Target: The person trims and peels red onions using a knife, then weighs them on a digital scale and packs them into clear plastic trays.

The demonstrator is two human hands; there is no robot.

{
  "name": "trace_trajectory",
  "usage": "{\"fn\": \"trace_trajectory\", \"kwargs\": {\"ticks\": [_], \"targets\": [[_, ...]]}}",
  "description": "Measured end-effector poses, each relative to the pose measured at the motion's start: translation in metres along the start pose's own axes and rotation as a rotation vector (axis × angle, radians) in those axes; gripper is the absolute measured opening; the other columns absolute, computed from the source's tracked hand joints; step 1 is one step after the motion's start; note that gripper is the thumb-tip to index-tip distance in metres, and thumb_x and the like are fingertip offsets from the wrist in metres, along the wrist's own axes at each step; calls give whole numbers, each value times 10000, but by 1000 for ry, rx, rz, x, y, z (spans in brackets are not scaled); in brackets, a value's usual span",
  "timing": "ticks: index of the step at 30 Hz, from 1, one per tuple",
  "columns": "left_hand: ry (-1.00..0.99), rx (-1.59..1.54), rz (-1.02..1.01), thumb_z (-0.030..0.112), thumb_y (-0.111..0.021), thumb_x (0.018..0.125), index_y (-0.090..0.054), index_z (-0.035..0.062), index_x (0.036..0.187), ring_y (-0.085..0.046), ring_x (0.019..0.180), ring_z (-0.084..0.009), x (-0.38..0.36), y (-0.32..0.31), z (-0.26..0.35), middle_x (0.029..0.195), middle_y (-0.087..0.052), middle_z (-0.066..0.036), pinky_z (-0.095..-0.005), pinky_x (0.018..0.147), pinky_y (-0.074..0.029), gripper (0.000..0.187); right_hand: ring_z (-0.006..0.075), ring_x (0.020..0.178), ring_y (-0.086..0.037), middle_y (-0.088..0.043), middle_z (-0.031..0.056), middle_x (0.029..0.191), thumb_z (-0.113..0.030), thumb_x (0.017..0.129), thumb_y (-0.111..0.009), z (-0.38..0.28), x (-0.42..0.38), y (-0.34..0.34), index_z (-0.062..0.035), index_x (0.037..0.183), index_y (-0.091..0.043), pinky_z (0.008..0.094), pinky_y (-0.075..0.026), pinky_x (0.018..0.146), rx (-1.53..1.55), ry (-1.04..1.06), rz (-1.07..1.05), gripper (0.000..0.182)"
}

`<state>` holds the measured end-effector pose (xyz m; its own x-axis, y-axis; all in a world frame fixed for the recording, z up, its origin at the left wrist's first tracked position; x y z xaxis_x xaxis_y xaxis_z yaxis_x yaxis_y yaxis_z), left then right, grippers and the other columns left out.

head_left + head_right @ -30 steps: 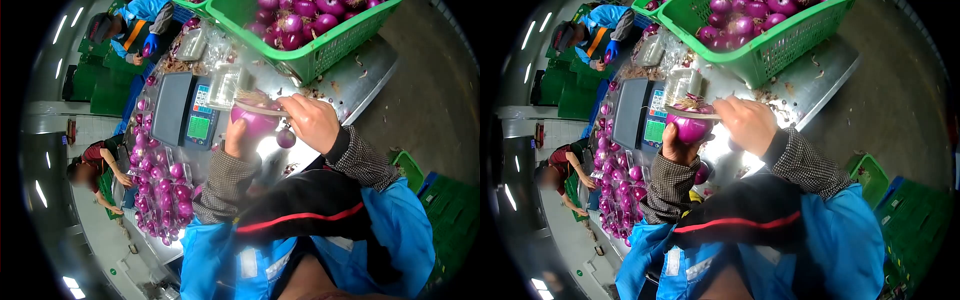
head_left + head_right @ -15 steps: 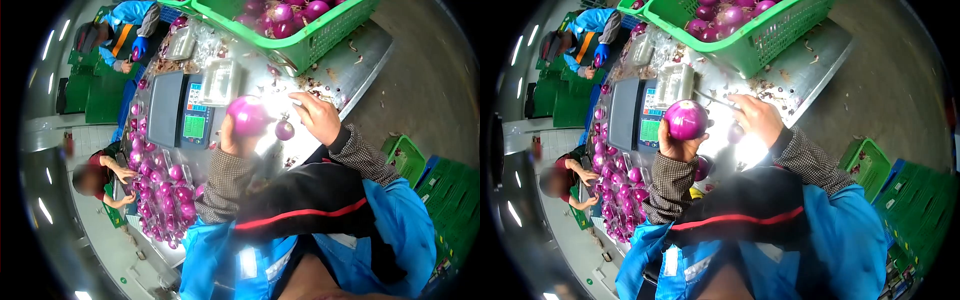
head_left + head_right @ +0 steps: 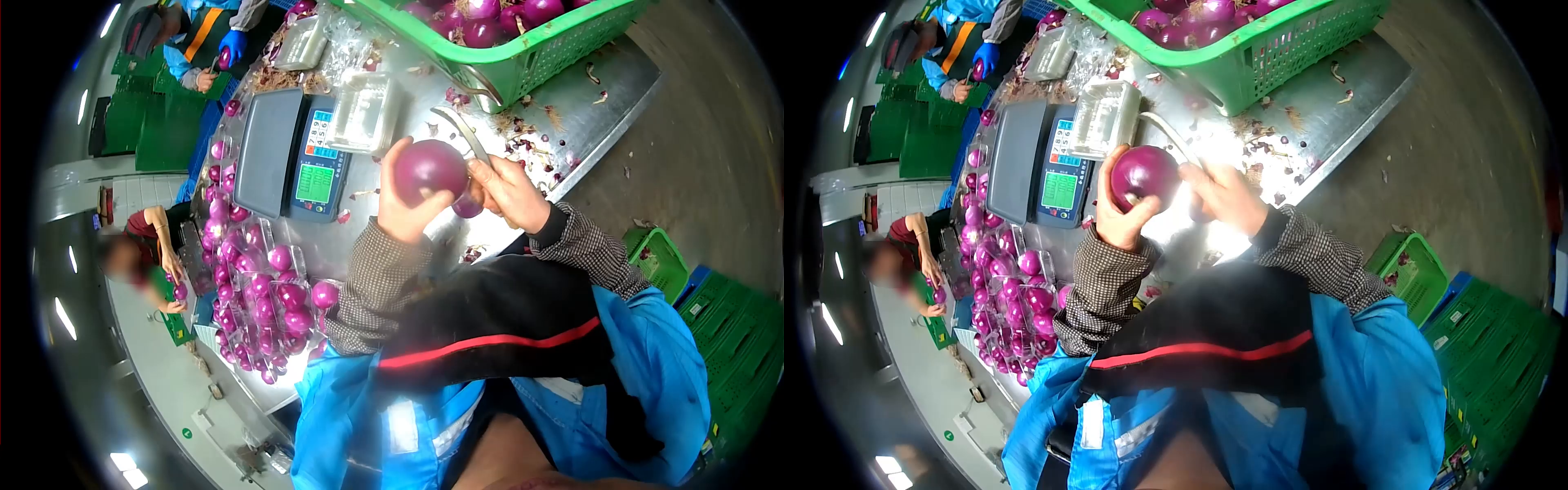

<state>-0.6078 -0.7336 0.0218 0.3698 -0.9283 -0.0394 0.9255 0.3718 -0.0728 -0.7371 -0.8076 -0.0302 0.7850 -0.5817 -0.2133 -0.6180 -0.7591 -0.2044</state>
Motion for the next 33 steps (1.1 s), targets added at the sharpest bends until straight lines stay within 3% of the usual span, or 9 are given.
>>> {"fn": "trace_trajectory", "kwargs": {"ticks": [3,6,12,16,22,28,31,32,33], "targets": [[111,-150,17,17,-703,767,-280,32,1396,-544,1130,-251,4,20,-29,1258,-502,-142,-378,921,-510,758,189,681,-615,-599,50,772,-168,938,-566,-44,-12,5,-13,1051,-609,298,-475,582,-479,359,169,197],[220,-314,-73,27,-733,759,-292,32,1388,-557,1109,-239,-3,19,-38,1242,-509,-142,-374,924,-506,769,276,738,-646,-615,92,867,-75,781,-666,-57,-27,-3,-44,1070,-618,353,-507,616,-934,584,146,294],[62,102,-96,77,-780,729,-418,0,1227,-579,1053,-203,-5,8,-10,1133,-565,-114,-362,902,-496,620,220,661,-622,-554,63,788,-61,738,-653,-80,-31,-20,-66,1001,-597,340,-502,577,-1194,747,160,269],[203,214,-160,123,-813,694,-400,-28,1294,-563,1073,-189,-8,0,-1,1162,-570,-117,-328,941,-464,744,220,664,-627,-569,57,807,-37,717,-622,-76,-21,-25,-59,970,-589,337,-508,573,-1292,727,147,256],[206,271,-153,128,-804,705,-394,-22,1297,-568,1065,-196,-15,13,-8,1174,-559,-123,-329,934,-468,735,241,691,-643,-610,76,866,-13,726,-607,-43,-16,-3,-46,1082,-609,343,-526,613,-1286,598,161,358],[159,48,-6,118,-831,688,-383,2,1297,-574,1052,-208,-14,9,-10,1176,-548,-127,-321,908,-496,765,244,686,-640,-609,65,834,-131,865,-626,-22,-20,3,-8,1177,-575,339,-505,610,-918,428,93,339],[67,185,46,78,-775,773,-289,-19,1293,-568,1085,-201,-11,17,-10,1186,-543,-156,-344,930,-478,718,129,615,-568,-569,9,765,-245,946,-587,-22,-18,-8,-6,1228,-538,280,-452,550,-417,450,37,373],[62,253,-40,100,-769,787,-243,-8,1303,-561,1109,-216,-13,13,-7,1218,-532,-172,-360,953,-472,744,35,595,-449,-522,-27,738,-305,985,-535,-5,-17,-11,-14,1267,-507,212,-381,515,-177,148,-72,406],[84,189,-50,106,-769,788,-237,-3,1305,-559,1113,-225,-14,11,-10,1227,-528,-176,-365,958,-470,750,26,586,-434,-522,-25,740,-301,989,-527,-8,-17,-13,-18,1277,-500,202,-364,509,-76,95,-49,405]]}}
Point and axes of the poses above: each hand's wrist, its own x-axis towards the middle knuckle, its own y-axis out of the back of the hand, z = x × y, the point moved 8 cm from there along x, towards the middle knuckle
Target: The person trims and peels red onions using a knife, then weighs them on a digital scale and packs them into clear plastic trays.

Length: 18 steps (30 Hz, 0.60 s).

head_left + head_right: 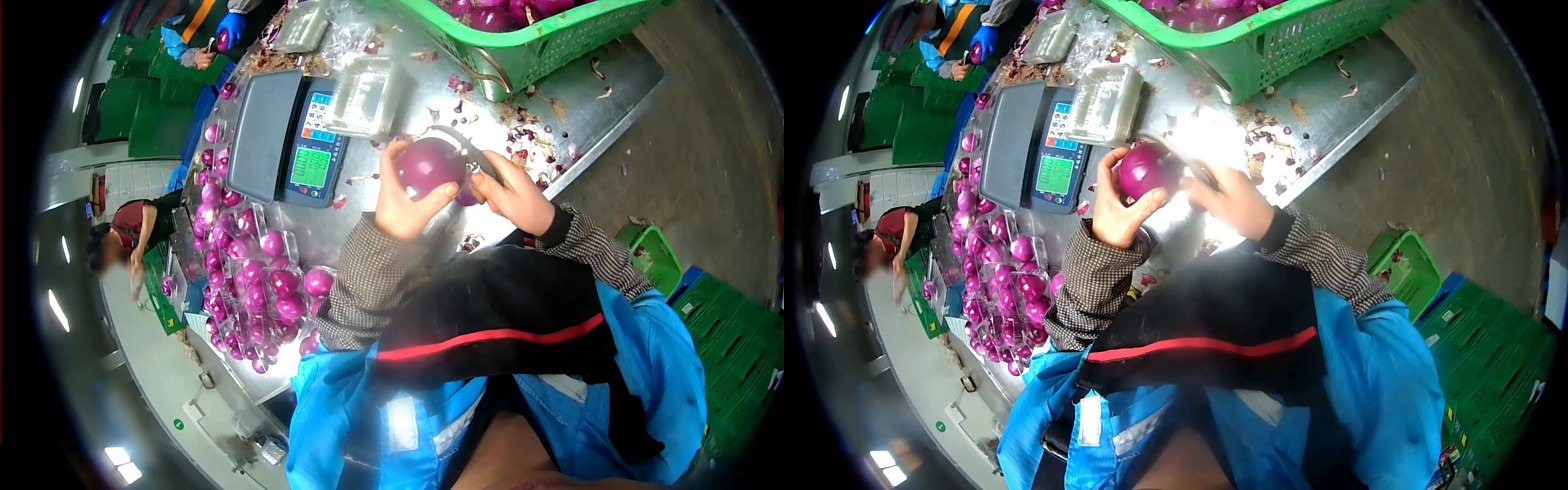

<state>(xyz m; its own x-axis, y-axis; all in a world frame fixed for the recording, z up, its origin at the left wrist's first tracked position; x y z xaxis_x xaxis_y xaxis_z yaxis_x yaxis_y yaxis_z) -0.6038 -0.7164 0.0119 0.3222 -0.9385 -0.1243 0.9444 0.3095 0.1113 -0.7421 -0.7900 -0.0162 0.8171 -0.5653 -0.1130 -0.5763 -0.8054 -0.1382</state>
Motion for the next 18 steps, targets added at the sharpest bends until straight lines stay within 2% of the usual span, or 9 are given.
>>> {"fn": "trace_trajectory", "kwargs": {"ticks": [2,3,6,7,10,11,14,18], "targets": [[33,-125,-21,119,-771,789,-225,5,1309,-557,1121,-242,0,-3,-3,1244,-519,-183,-376,967,-466,762,8,570,-404,-523,-20,742,-294,998,-513,1,4,-2,-27,1298,-486,180,-330,498,198,-95,45,403],[102,-287,24,217,-820,733,-312,36,1330,-571,1075,-251,0,-2,-18,1222,-513,-168,-364,910,-507,805,16,580,-422,-516,-19,740,-275,1013,-485,6,7,0,-21,1270,-510,181,-342,504,246,-115,17,362],[57,-137,-46,246,-813,725,-366,33,1319,-525,1146,-237,4,-3,-35,1249,-506,-134,-370,933,-490,774,47,623,-496,-541,-1,747,-256,1013,-486,-1,16,5,-18,1219,-544,223,-409,534,-99,88,42,321],[37,-144,-19,169,-820,710,-398,30,1299,-534,1137,-223,2,-4,-32,1235,-516,-116,-359,936,-492,738,144,686,-608,-597,46,782,-194,960,-561,-14,14,7,-20,1167,-572,300,-487,601,-342,301,155,271],[20,-181,4,63,-819,685,-401,27,1285,-554,1113,-216,4,-8,-22,1217,-531,-112,-351,932,-499,732,253,772,-661,-630,84,872,-111,859,-627,-31,-1,7,-27,1152,-578,357,-523,670,-878,329,182,308],[10,-144,58,-16,-806,669,-397,24,1276,-574,1089,-215,4,-3,-25,1206,-544,-115,-345,928,-506,733,297,792,-653,-631,99,930,-70,785,-649,-38,-3,6,-47,1137,-585,368,-529,668,-949,343,191,359],[-44,-75,8,-8,-805,678,-386,22,1280,-585,1073,-223,6,-5,-15,1198,-548,-123,-347,926,-509,735,285,785,-657,-629,95,943,-69,789,-639,-42,0,1,-56,1138,-588,367,-530,666,-1077,355,153,353],[-33,-19,74,34,-810,677,-371,18,1294,-591,1064,-224,0,-2,-8,1188,-546,-135,-340,902,-522,757,283,768,-652,-633,100,954,-63,798,-626,-13,8,12,-50,1141,-586,359,-530,670,-1106,233,203,345]]}}
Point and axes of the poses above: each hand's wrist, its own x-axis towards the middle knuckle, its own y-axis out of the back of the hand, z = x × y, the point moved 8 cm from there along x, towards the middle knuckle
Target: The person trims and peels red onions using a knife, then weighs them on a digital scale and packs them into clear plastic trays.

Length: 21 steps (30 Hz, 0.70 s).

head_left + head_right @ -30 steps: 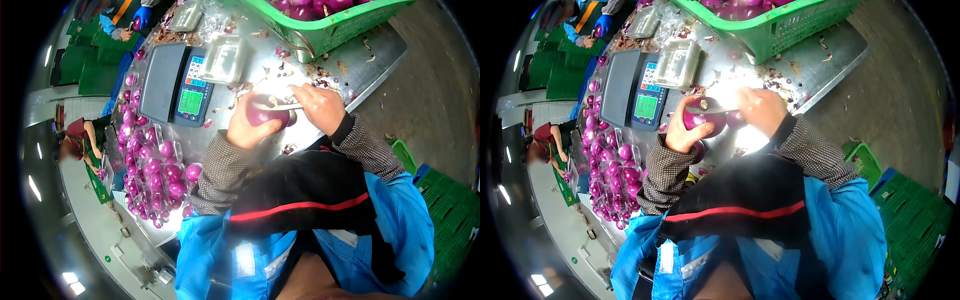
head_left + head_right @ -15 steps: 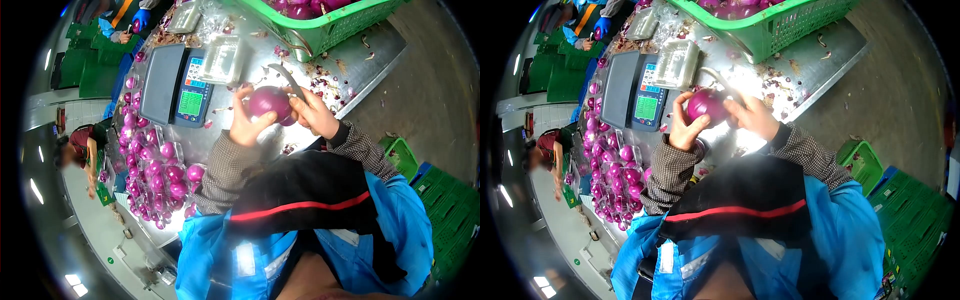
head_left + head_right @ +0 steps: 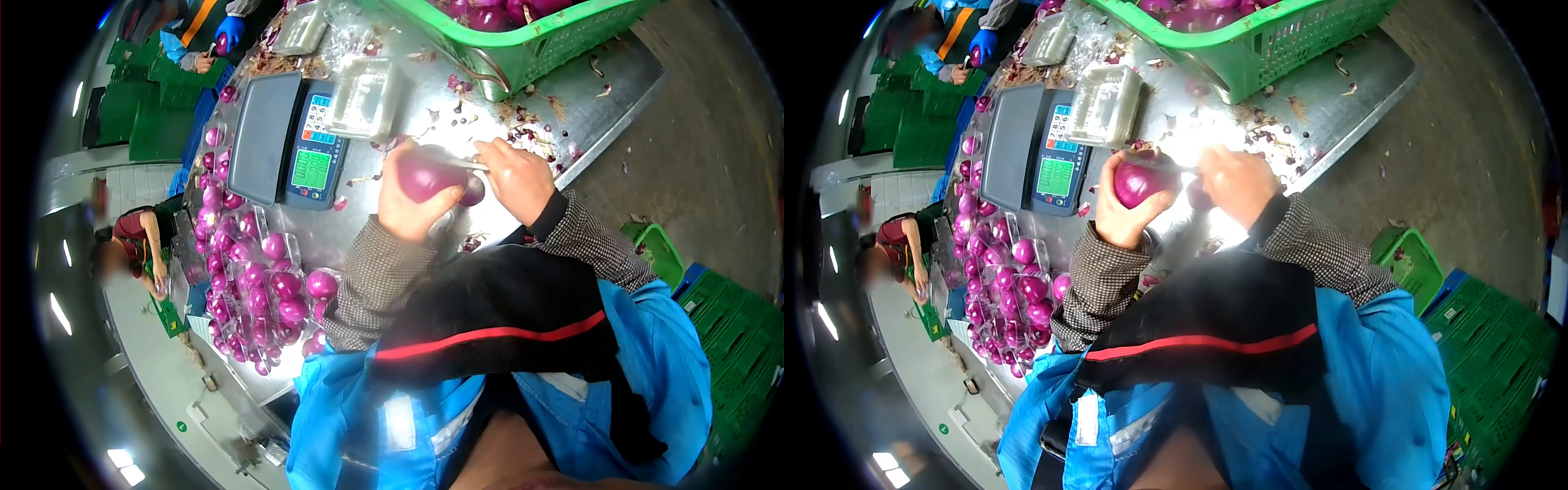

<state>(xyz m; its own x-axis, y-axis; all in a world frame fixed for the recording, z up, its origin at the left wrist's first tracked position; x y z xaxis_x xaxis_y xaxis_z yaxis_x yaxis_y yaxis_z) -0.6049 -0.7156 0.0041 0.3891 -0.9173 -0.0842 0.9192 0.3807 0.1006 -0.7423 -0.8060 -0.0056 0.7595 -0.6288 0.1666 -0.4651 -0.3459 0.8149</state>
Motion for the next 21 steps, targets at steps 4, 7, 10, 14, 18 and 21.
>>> {"fn": "trace_trajectory", "kwargs": {"ticks": [4,7,10,14,18,21], "targets": [[20,20,64,77,-813,665,-354,12,1315,-593,1047,-221,-1,15,10,1176,-543,-146,-330,872,-533,799,252,701,-623,-618,116,915,-80,832,-625,21,-11,6,-28,1183,-575,329,-509,650,201,-46,74,359],[49,31,74,80,-822,659,-355,12,1319,-586,1056,-217,2,11,1,1186,-539,-143,-321,902,-512,812,172,644,-558,-572,96,869,-201,836,-691,10,-8,7,-44,1258,-545,302,-478,622,461,-90,35,473],[40,14,16,106,-832,686,-336,9,1379,-561,1103,-205,-1,-1,-7,1184,-548,-123,-334,945,-479,858,161,651,-561,-576,86,902,-289,786,-744,-14,7,20,-78,1307,-514,300,-479,624,546,-118,-144,607],[360,-354,-75,420,-501,967,-404,-11,1370,-592,991,-188,-12,11,-51,1177,-569,-135,-282,816,-493,598,220,860,-639,-614,109,980,-329,749,-771,-21,7,3,-88,1336,-489,334,-508,780,223,69,-132,695],[408,-437,-94,441,-471,980,-417,-2,1371,-597,972,-175,-27,27,-49,1160,-587,-101,-260,759,-497,593,103,583,-537,-588,61,858,-315,903,-635,4,2,-34,-28,1245,-510,240,-455,522,1180,-366,-354,464],[355,-322,-6,307,-536,972,-427,26,1379,-576,1052,-165,-32,35,-51,1169,-592,-83,-279,797,-501,507,70,487,-434,-522,18,757,-411,972,-526,-4,-10,-52,-52,1157,-498,204,-349,422,1531,-482,-424,405]]}}
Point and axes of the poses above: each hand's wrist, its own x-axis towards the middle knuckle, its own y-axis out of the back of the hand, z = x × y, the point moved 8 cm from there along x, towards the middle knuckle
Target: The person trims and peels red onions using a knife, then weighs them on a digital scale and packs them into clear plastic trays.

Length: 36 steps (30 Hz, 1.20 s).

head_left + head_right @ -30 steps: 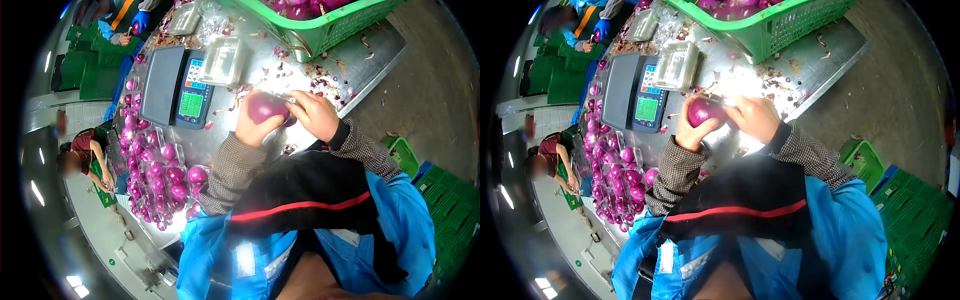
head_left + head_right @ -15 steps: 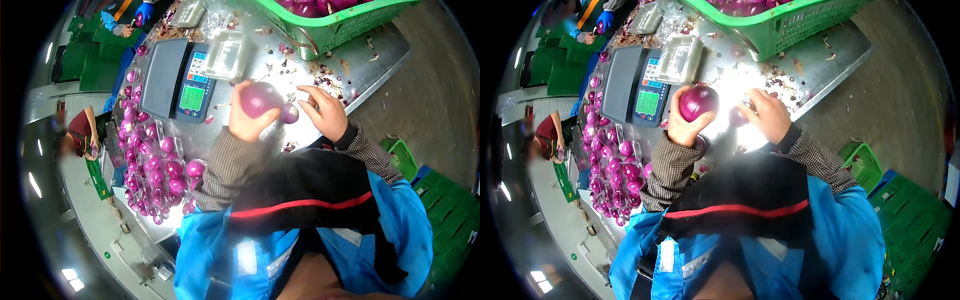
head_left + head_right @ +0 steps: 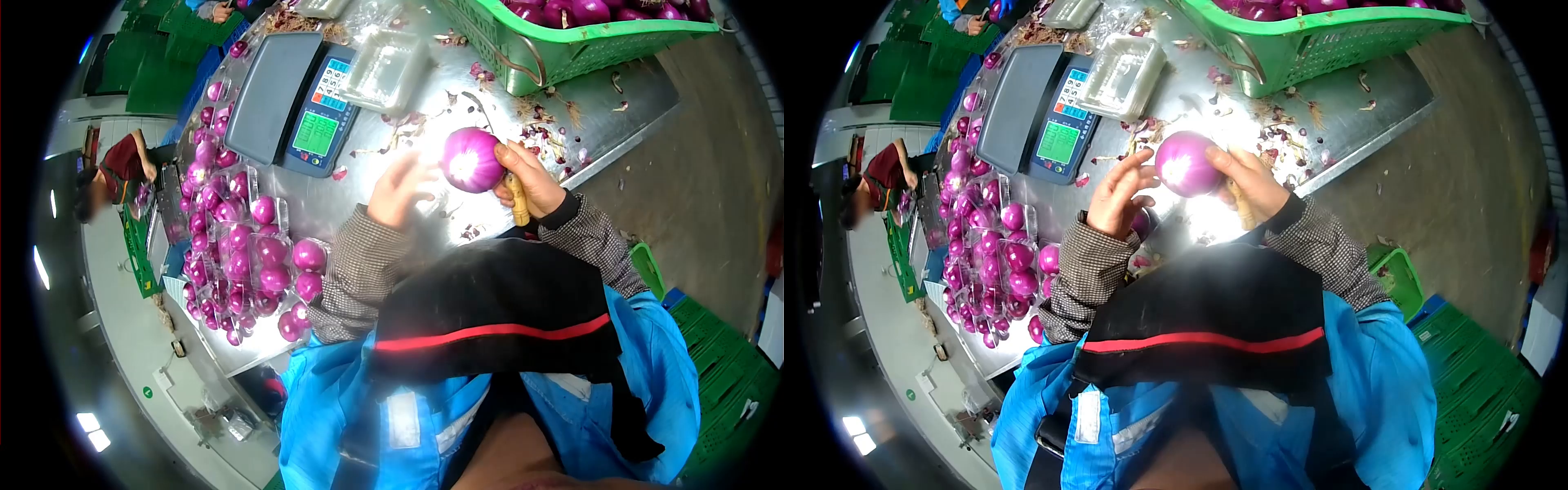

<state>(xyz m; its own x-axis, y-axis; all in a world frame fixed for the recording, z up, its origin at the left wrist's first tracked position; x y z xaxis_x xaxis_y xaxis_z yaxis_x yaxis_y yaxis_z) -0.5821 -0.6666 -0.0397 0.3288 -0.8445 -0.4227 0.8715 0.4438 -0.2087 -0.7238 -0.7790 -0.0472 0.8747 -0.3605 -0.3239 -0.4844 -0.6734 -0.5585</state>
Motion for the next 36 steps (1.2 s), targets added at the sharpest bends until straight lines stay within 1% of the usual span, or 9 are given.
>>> {"fn": "trace_trajectory", "kwargs": {"ticks": [3,7,12,15,20,24,27,30,36], "targets": [[-244,246,-66,81,-690,845,-374,17,1416,-520,1178,-194,-7,-16,17,1276,-536,-104,-330,914,-491,655,87,484,-424,-516,24,745,-518,985,-420,1,-1,-16,-84,1116,-491,222,-342,417,98,-21,-70,458],[-302,154,-59,65,-783,734,-349,0,1422,-528,1132,-204,-17,-38,34,1269,-511,-120,-332,924,-484,816,97,475,-387,-521,29,743,-600,978,-318,11,-1,-27,-110,1139,-487,237,-326,410,243,-140,-115,542],[-475,413,5,103,-839,647,-354,-51,1392,-567,1038,-211,-18,-42,51,1180,-540,-140,-319,896,-477,902,112,455,-352,-530,30,736,-646,961,-290,14,-3,-34,-123,1126,-501,241,-306,403,411,-232,-88,587],[-563,533,-18,82,-829,676,-347,-4,1420,-499,1194,-222,-20,-48,56,1368,-430,-143,-349,972,-467,891,119,438,-342,-539,30,728,-654,956,-295,14,-4,-35,-127,1091,-521,245,-307,398,439,-240,-84,589],[-559,482,-6,83,-828,670,-367,-3,1409,-516,1164,-219,-22,-55,58,1337,-467,-139,-339,995,-443,875,118,429,-368,-549,31,711,-630,963,-320,19,-4,-33,-123,1038,-537,245,-319,392,482,-248,-97,557],[-464,357,72,112,-814,696,-406,1,1386,-529,1130,-203,-14,-41,46,1276,-510,-125,-321,979,-443,809,93,454,-431,-529,32,683,-535,995,-372,-2,1,-10,-110,1002,-523,222,-344,395,53,-13,-31,450],[-494,492,135,176,-770,762,-480,-6,1320,-582,1000,-217,-13,-37,50,1133,-523,-133,-331,831,-509,654,80,475,-420,-507,20,676,-486,1009,-378,-11,-4,-16,-37,1157,-527,212,-339,429,-80,14,47,496],[-426,370,97,124,-620,890,-523,-13,1288,-575,918,-178,-13,-32,50,1065,-514,-122,-287,775,-509,432,83,477,-402,-517,32,709,-519,1010,-315,2,-2,-17,-56,1171,-520,218,-326,423,179,-87,-108,532],[-498,340,33,80,-511,943,-527,-17,1291,-547,911,-158,-12,-38,57,1005,-498,-100,-257,761,-500,362,93,463,-377,-511,33,710,-550,1008,-212,9,-4,-25,-68,1184,-507,232,-319,420,414,-157,-133,591]]}}
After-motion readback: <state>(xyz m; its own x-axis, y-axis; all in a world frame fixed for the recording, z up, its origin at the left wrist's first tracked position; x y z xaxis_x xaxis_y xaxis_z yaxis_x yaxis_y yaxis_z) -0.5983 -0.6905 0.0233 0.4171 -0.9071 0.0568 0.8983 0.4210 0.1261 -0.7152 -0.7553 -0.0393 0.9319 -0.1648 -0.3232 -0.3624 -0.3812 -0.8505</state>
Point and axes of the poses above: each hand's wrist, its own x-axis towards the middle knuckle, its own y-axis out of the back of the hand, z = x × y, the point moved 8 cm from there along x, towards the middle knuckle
